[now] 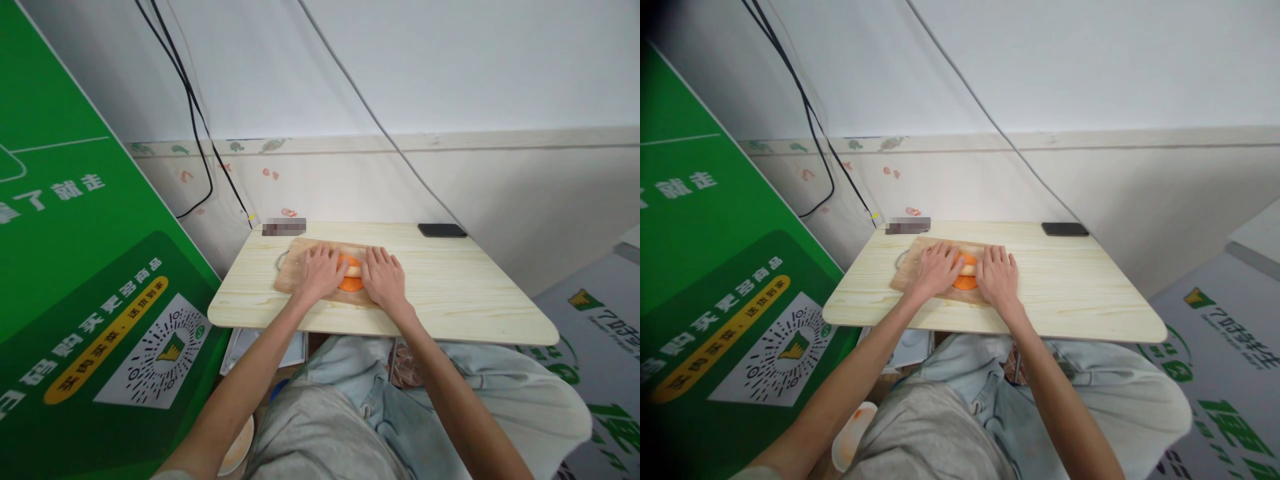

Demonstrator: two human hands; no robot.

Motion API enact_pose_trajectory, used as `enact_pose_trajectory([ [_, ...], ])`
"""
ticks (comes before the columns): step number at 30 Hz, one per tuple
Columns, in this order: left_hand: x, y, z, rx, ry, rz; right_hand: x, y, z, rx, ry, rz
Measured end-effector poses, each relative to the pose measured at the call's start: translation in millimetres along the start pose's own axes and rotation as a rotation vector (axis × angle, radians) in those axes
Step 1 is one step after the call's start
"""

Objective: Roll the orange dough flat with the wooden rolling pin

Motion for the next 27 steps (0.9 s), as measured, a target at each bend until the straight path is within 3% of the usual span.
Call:
enact_pose_trajectory([
  [4, -3.6, 19.3, -3.2, -0.041, 0.027, -0.022, 1.5, 18.1, -2.2, -0.017, 0.016, 0.007],
  [8, -2.4, 20.7, -7.0, -0.049, 0.018, -0.023, 1.3, 18.2, -2.8, -0.021, 0.028, 0.015],
  [22, 16.4, -48.1, -3.5, 0.071, 0.025, 0.006, -12.3, -62.7, -8.3, 0.143, -0.001, 0.015],
  [27, 21.9, -67.3, -3.1, 0.029, 0.037, 0.055, -15.5, -77.1, -8.1, 0.174, -0.043, 0.001],
])
Point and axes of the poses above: each hand's wrist, its own y-axis away from the middle knuckle, its own z-axis out of the back of the hand, x = y × z, the point moved 2 cm from there along -y, towards the middle knuckle, and after that the axes turned 1 degree about x, right-handed, at the moved point
